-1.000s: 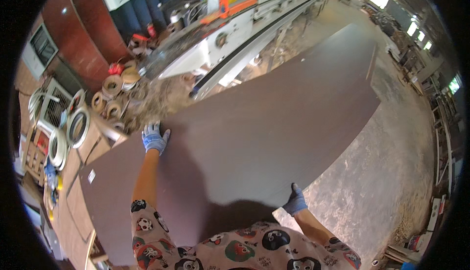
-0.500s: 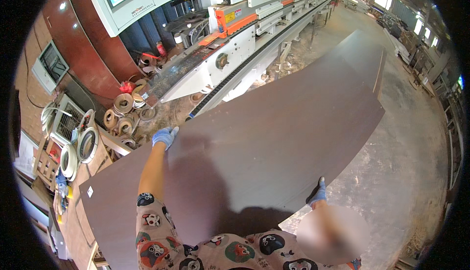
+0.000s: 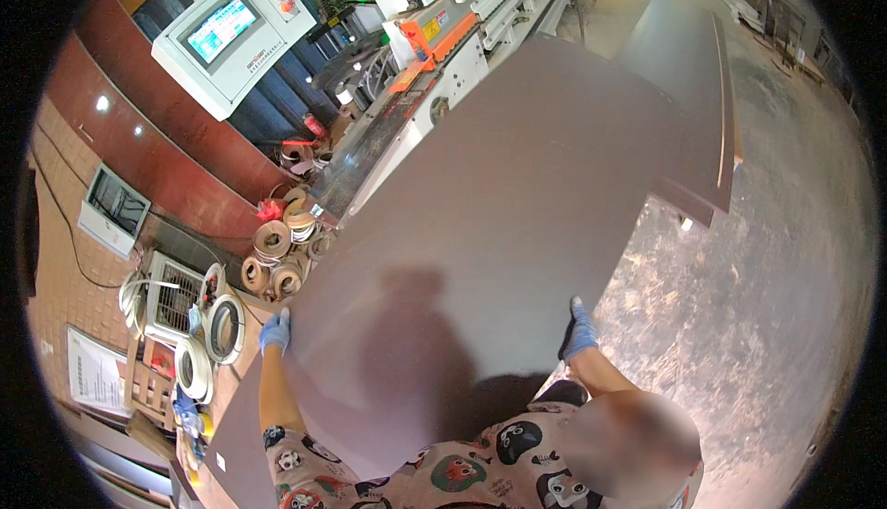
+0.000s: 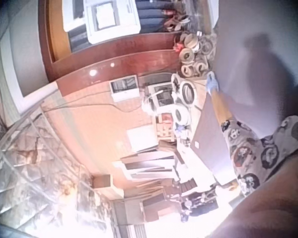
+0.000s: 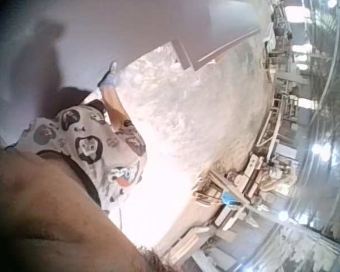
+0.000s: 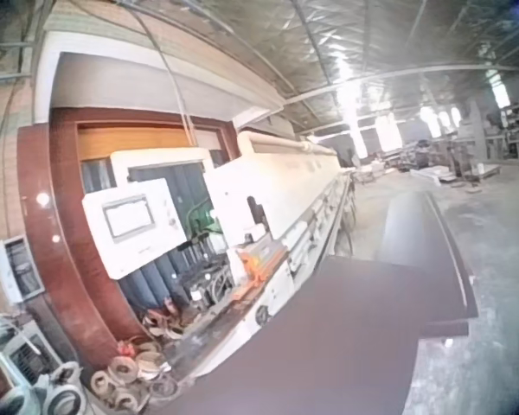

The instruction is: The person picks up large flat panels from a stack and places them one by one onto a nearby workbench. The person handles each panel with gloved hands, moving them from the floor to the bench in a repetitive sequence.

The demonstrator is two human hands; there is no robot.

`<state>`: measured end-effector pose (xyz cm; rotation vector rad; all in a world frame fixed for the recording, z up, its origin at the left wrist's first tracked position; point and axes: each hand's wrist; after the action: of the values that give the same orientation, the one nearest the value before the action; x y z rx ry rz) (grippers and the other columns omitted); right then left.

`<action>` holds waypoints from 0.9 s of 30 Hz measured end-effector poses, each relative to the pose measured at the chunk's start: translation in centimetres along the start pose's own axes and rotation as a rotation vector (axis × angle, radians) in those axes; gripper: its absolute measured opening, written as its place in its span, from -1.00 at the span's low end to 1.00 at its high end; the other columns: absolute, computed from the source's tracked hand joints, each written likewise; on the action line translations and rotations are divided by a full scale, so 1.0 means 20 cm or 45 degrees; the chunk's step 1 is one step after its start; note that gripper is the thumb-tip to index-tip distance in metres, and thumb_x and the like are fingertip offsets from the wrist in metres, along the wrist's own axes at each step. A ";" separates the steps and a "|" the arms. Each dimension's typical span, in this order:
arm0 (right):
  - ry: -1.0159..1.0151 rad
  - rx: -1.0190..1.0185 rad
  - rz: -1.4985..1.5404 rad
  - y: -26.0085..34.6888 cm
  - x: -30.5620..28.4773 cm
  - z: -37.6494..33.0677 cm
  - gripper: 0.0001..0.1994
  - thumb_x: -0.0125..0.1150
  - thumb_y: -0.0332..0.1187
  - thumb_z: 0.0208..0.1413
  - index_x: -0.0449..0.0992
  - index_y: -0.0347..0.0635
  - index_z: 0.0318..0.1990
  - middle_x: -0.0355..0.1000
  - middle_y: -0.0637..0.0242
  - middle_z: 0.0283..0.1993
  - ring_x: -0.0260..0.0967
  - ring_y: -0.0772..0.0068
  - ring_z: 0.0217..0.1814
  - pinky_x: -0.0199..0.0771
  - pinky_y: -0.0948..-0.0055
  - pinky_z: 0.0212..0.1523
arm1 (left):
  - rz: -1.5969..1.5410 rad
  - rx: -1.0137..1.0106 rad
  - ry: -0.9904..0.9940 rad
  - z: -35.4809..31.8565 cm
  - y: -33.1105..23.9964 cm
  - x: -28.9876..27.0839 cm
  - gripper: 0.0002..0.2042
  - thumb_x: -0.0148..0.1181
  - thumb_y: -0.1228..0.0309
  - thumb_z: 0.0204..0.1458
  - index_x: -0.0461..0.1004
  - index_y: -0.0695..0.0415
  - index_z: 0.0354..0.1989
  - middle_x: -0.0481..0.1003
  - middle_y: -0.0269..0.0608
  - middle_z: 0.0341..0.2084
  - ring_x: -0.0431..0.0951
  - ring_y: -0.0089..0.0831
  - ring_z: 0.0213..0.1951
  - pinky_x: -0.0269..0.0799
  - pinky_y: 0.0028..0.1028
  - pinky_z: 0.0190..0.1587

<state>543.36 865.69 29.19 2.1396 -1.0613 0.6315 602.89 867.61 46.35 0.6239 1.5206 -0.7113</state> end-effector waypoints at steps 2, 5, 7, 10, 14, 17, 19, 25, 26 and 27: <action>-0.136 0.056 -0.083 -0.17 0.19 -0.10 -0.34 0.14 0.11 0.02 0.26 -0.08 0.19 0.28 0.19 0.20 0.18 0.09 0.23 0.12 0.08 0.22 | 0.043 -0.104 0.028 0.04 0.27 -0.01 -0.37 -0.24 -0.20 0.06 0.47 0.08 -0.03 0.46 0.05 -0.08 0.42 -0.03 0.01 0.28 -0.21 0.07; -0.029 0.093 -0.038 -0.38 0.18 0.04 -0.35 0.16 0.09 0.02 0.25 -0.09 0.19 0.27 0.17 0.21 0.17 0.07 0.23 0.11 0.05 0.23 | 0.021 -0.172 -0.011 0.04 0.56 0.01 -0.34 -0.24 -0.21 0.06 0.47 0.13 -0.03 0.46 0.03 -0.08 0.43 -0.05 0.00 0.29 -0.24 0.07; 0.019 0.172 -0.024 -0.49 0.20 0.08 -0.35 0.15 0.09 0.03 0.24 -0.09 0.20 0.27 0.17 0.20 0.17 0.07 0.23 0.10 0.04 0.23 | -0.031 -0.206 0.021 0.05 0.73 0.08 -0.37 -0.22 -0.19 0.07 0.48 0.14 -0.06 0.47 0.04 -0.09 0.44 -0.04 0.00 0.30 -0.25 0.06; -0.015 0.219 -0.099 -0.57 0.32 0.06 -0.34 0.12 0.09 0.05 0.18 -0.03 0.25 0.19 0.23 0.27 0.10 0.09 0.29 0.03 -0.02 0.27 | -0.080 -0.211 0.012 0.03 0.88 0.13 -0.39 -0.18 -0.16 0.07 0.50 0.14 -0.07 0.47 0.04 -0.10 0.44 -0.03 -0.01 0.31 -0.26 0.06; 0.017 0.213 -0.132 -0.67 0.43 0.06 -0.36 0.11 0.08 0.07 0.21 -0.05 0.23 0.21 0.22 0.26 0.11 0.07 0.28 0.02 -0.01 0.27 | -0.078 -0.267 -0.010 0.00 1.08 0.21 -0.43 -0.14 -0.15 0.07 0.52 0.12 -0.11 0.48 0.04 -0.12 0.45 -0.03 -0.03 0.31 -0.24 0.05; -0.111 0.273 -0.166 -0.71 0.60 0.00 -0.39 0.09 0.07 0.09 0.24 -0.06 0.21 0.23 0.22 0.25 0.10 0.08 0.28 0.00 0.00 0.28 | -0.141 -0.298 -0.098 -0.03 1.09 0.17 -0.52 -0.07 -0.05 0.09 0.53 0.13 -0.18 0.50 0.08 -0.19 0.48 -0.07 -0.09 0.36 -0.29 0.00; 0.065 0.250 -0.103 -0.78 0.56 0.11 -0.37 0.08 0.10 0.08 0.24 -0.07 0.20 0.20 0.21 0.26 0.08 0.07 0.29 -0.03 0.02 0.30 | -0.487 -0.338 -0.229 -0.07 0.98 0.04 -0.60 0.02 0.04 0.10 0.51 0.16 -0.18 0.52 0.08 -0.25 0.51 -0.11 -0.13 0.38 -0.33 -0.04; -0.055 0.396 -0.153 -0.90 0.86 0.03 -0.36 0.08 0.10 0.07 0.22 -0.08 0.22 0.18 0.19 0.27 0.05 0.06 0.31 -0.06 -0.01 0.31 | -0.874 0.656 -0.184 -0.79 0.45 0.24 -0.43 0.39 0.25 -0.30 0.39 0.15 -0.04 0.41 -0.05 -0.07 0.44 -0.21 -0.06 0.39 -0.36 -0.05; -0.012 0.447 -0.181 -0.89 0.93 -0.04 -0.36 0.09 0.08 0.07 0.22 -0.08 0.22 0.19 0.19 0.26 0.06 0.06 0.31 -0.05 -0.02 0.31 | -0.385 0.415 0.273 -0.97 0.25 0.11 -0.31 0.37 0.09 -0.39 0.38 0.13 0.00 0.36 -0.02 -0.01 0.32 -0.12 0.08 0.25 -0.28 0.12; 0.031 0.498 -0.207 -0.88 0.98 -0.06 -0.37 0.10 0.06 0.07 0.22 -0.09 0.22 0.20 0.19 0.26 0.06 0.05 0.31 -0.04 -0.03 0.31 | -0.099 0.620 0.287 -1.12 0.21 0.20 -0.30 0.29 -0.03 -0.37 0.36 0.06 0.02 0.27 0.04 0.08 0.16 0.01 0.18 0.05 -0.09 0.22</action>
<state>568.50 864.74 36.96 2.5134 -0.7874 0.8390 591.03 887.14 42.71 1.0410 1.5912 -1.1164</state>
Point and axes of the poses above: each hand's wrist, its own z-axis towards the middle knuckle, its own x-axis out of the palm, y = z × x
